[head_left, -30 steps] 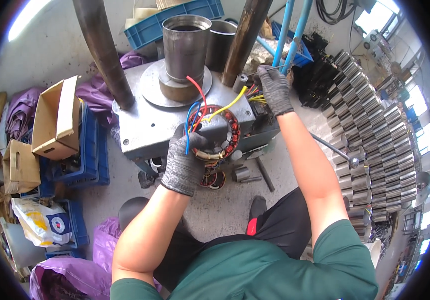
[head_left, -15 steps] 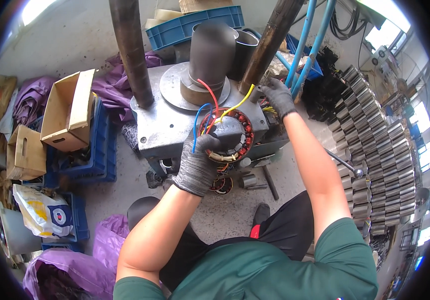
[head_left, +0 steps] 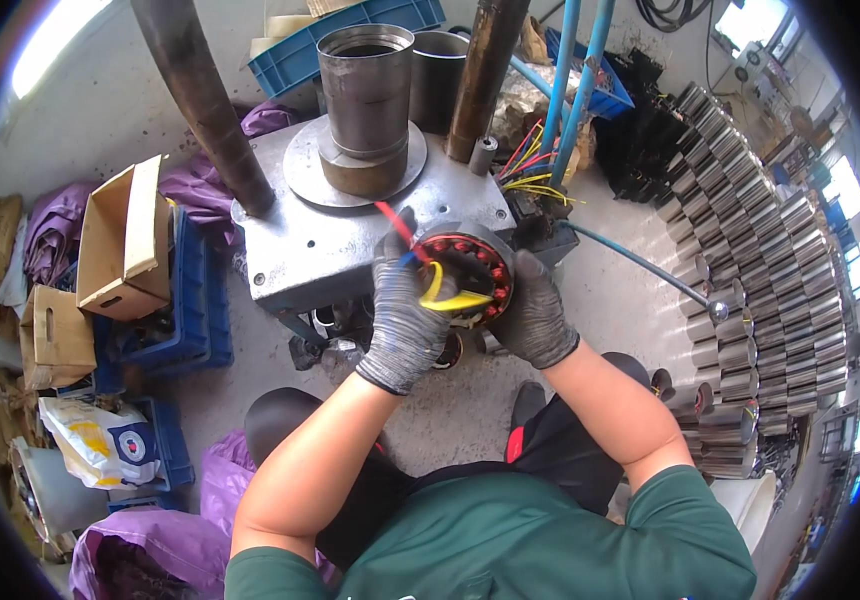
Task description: The person assembles electric motor components by arranging wires in a stator, wiping down metal housing parts with a cloth, and using a hydraulic press to seat the stator into the housing.
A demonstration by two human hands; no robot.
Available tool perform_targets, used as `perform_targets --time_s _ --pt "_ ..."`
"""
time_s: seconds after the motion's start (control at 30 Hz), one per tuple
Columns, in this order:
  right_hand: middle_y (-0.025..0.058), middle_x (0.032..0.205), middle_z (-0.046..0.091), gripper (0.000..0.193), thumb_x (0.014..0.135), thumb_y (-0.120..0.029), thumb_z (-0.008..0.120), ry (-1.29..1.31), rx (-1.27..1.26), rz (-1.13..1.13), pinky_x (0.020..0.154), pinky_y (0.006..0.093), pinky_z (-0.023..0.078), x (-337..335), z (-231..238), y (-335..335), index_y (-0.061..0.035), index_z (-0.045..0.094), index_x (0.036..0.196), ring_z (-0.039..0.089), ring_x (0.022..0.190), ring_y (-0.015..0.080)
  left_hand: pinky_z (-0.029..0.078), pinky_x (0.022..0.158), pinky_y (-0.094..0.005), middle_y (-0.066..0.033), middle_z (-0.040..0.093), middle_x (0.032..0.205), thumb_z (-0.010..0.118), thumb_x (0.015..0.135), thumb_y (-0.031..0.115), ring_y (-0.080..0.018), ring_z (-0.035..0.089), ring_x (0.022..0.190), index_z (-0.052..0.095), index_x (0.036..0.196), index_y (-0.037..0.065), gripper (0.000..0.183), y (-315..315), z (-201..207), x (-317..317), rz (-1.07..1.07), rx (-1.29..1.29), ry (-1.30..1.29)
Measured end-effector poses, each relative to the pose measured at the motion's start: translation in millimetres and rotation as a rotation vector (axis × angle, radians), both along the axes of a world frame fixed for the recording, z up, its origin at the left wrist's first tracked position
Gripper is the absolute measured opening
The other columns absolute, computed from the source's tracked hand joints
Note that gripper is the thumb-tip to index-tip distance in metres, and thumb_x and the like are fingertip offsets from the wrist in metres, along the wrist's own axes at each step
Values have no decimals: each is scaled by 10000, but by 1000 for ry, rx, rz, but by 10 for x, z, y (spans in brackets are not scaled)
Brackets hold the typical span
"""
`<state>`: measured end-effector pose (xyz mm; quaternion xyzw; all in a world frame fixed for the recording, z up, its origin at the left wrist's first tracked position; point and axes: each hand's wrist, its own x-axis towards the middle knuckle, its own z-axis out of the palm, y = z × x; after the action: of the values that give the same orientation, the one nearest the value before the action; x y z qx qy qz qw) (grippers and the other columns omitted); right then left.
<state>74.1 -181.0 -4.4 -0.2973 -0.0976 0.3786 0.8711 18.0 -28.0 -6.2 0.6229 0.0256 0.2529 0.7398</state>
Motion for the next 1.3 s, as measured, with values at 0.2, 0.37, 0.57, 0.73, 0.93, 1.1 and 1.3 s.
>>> perform_targets --time_s 0.2,0.37,0.57,0.73,0.93,1.1,1.3 --pt "129 1418 636 636 962 -418 677 42 -11 -26 1187 439 431 -52 44 -120 -49 555 1466 601 1317 267 478 1090 -350 -141 551 1436 592 935 -71 -220 581 1266 548 1450 52 531 58 -180 -3 -164 -62 37" --pt "119 1352 670 590 985 -387 669 36 -32 -45 1129 407 490 -55 106 -315 -36 564 1447 645 1246 241 370 1186 -472 -287 421 1546 642 910 119 -459 455 1416 695 1231 35 336 106 -67 39 -232 621 -183" --pt "100 1437 586 723 906 -311 746 -156 -156 -1 1133 389 472 -107 66 -350 -30 473 1513 565 1338 226 413 1164 -484 -294 419 1569 683 866 64 -489 471 1377 722 1226 70 362 16 -60 74 -146 986 -120" --pt "112 1418 597 798 819 -271 809 -189 -205 6 1145 399 467 -148 161 -359 -27 481 1504 574 1331 242 405 1188 -443 -265 438 1549 680 861 -18 -413 485 1413 709 1233 57 381 38 -8 37 -236 725 -16" --pt "134 1411 623 817 773 -204 811 -134 -193 -22 1159 438 475 -144 139 -313 -19 488 1500 603 1317 275 493 1088 -371 -144 622 1378 797 869 39 -195 593 1260 594 1340 39 513 127 151 -65 -366 18 214" --pt "130 1416 627 841 734 -196 822 -168 -235 -22 1174 432 457 -165 109 -266 -14 508 1493 600 1323 280 547 994 -337 -98 715 1179 855 828 86 -149 657 1093 631 1281 25 509 244 118 29 -325 332 318" --pt "103 1450 594 853 743 -187 844 -245 -297 -31 1196 408 411 -246 129 -159 -30 498 1506 541 1374 247 585 861 -446 -235 706 993 752 827 80 -402 714 968 648 1149 36 341 203 64 87 -93 821 299"
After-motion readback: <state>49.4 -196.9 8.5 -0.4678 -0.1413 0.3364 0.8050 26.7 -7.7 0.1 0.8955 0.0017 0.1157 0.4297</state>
